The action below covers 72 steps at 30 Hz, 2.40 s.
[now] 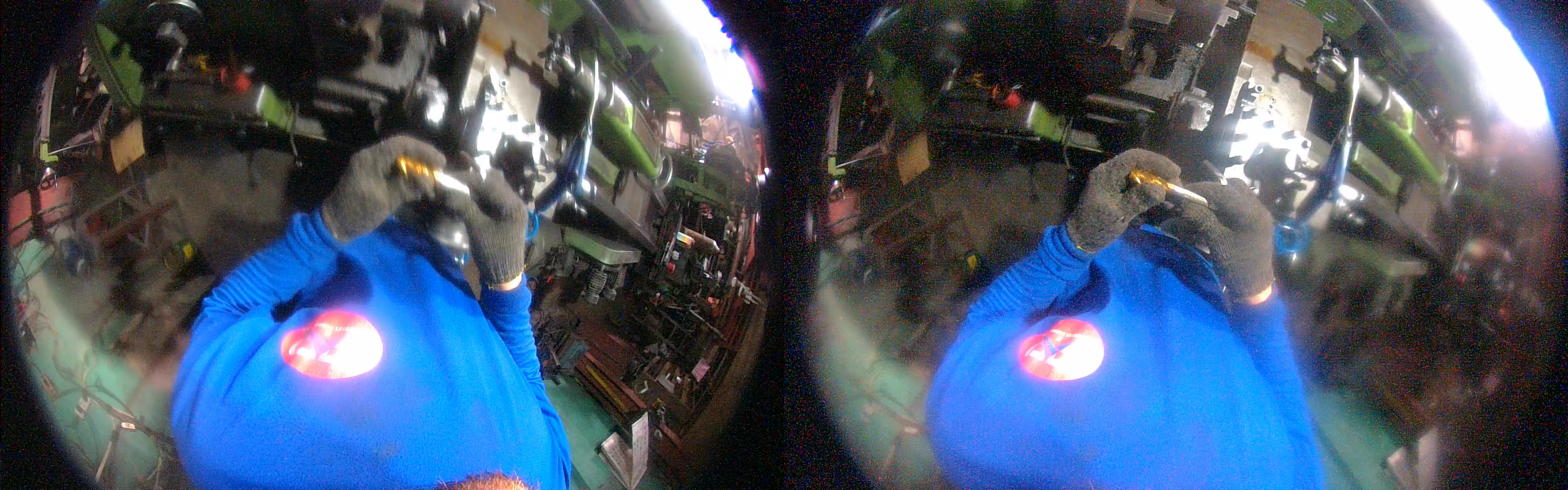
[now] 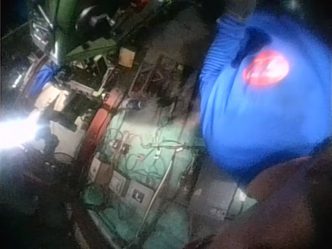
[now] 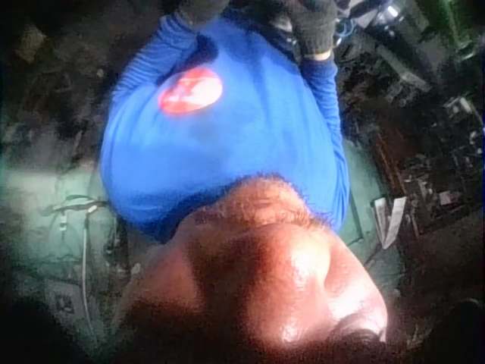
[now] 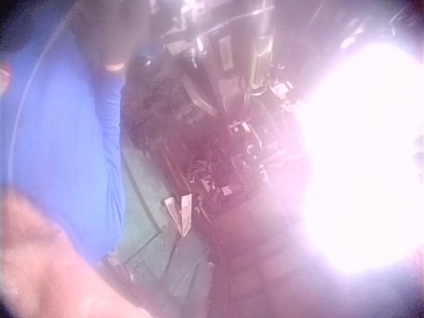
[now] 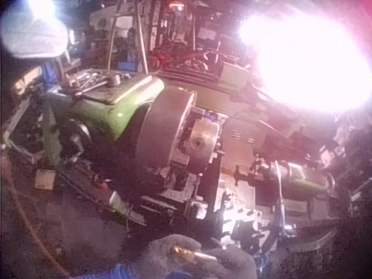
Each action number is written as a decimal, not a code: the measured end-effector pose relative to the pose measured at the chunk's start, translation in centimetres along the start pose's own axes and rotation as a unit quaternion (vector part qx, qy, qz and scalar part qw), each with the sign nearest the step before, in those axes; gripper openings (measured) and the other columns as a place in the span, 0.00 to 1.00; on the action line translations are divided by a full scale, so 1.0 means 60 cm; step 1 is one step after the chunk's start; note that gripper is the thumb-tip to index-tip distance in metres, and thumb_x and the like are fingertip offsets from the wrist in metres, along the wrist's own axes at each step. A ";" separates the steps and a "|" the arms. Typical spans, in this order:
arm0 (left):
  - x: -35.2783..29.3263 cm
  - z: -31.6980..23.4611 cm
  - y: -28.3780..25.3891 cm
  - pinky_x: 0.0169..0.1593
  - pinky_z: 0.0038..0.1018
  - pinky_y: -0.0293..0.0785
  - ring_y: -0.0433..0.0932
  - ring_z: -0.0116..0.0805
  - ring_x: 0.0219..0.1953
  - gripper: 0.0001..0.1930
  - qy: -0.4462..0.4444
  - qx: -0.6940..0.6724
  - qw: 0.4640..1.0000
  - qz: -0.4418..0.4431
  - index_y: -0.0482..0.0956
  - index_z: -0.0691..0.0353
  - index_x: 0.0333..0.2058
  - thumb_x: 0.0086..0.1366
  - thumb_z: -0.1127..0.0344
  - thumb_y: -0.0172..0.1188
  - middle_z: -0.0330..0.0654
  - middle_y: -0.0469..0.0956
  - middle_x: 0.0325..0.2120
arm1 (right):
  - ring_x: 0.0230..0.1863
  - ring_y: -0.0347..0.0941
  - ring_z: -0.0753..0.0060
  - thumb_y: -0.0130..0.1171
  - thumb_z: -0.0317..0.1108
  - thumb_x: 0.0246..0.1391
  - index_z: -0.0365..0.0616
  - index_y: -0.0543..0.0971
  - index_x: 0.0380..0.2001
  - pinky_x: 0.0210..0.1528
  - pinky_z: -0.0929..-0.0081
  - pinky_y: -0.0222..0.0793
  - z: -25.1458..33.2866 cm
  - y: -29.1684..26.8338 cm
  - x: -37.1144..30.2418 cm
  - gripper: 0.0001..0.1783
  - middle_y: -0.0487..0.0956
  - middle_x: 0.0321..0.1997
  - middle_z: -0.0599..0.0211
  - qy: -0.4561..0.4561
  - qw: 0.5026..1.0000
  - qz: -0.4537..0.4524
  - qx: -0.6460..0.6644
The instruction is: The person operates a green industrial lathe, using gloved hands to manipulate the machine's control levers and a tool post. They adjust the position of the cutting tool against a rotating metal workpiece and make fine adjustments to the machine's settings.
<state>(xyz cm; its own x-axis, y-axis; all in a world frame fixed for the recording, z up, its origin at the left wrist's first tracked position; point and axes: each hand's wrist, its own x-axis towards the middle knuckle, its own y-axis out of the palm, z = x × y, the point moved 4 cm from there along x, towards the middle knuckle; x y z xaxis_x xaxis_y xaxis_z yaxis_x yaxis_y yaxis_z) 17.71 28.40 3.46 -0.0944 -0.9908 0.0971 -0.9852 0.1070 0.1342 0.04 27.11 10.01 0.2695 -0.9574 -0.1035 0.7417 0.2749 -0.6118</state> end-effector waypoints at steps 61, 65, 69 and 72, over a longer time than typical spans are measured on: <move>-0.004 -0.011 -0.012 0.37 0.31 0.80 0.85 0.38 0.31 0.24 0.026 0.137 0.990 0.000 0.86 0.60 0.34 0.53 0.43 0.70 0.45 0.84 0.28 | 0.39 0.79 0.66 0.69 0.33 0.42 0.39 0.86 0.37 0.44 0.70 0.75 -0.038 -0.012 -0.006 0.17 0.84 0.36 0.59 0.013 0.993 0.023 0.112; -0.004 -0.003 -0.011 0.37 0.32 0.80 0.85 0.38 0.30 0.26 0.022 0.139 0.990 0.001 0.86 0.60 0.32 0.53 0.40 0.69 0.45 0.84 0.27 | 0.38 0.79 0.67 0.69 0.35 0.43 0.39 0.87 0.36 0.44 0.69 0.75 -0.023 -0.011 -0.004 0.16 0.84 0.34 0.60 0.017 0.992 0.011 0.128; -0.005 -0.004 -0.011 0.33 0.29 0.79 0.83 0.35 0.28 0.18 0.051 0.135 0.989 0.016 0.84 0.59 0.32 0.56 0.50 0.72 0.44 0.83 0.26 | 0.36 0.78 0.68 0.69 0.38 0.45 0.39 0.87 0.35 0.43 0.69 0.74 -0.028 -0.011 -0.007 0.15 0.84 0.32 0.61 0.003 0.990 0.004 0.138; -0.004 -0.004 -0.013 0.31 0.30 0.79 0.83 0.35 0.27 0.19 0.052 0.159 0.986 0.020 0.84 0.59 0.30 0.56 0.47 0.71 0.43 0.83 0.24 | 0.35 0.77 0.67 0.68 0.41 0.47 0.38 0.87 0.35 0.45 0.68 0.74 -0.029 -0.011 -0.004 0.17 0.84 0.31 0.61 -0.022 0.990 -0.001 0.138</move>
<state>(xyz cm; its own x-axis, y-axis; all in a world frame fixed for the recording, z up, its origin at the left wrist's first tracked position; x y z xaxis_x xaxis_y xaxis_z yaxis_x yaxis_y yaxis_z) 18.51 28.59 3.57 -0.1348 -0.9706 0.1992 -0.9775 0.0974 -0.1869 -1.59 27.01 9.11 0.2899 -0.9548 -0.0650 0.8800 0.2927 -0.3740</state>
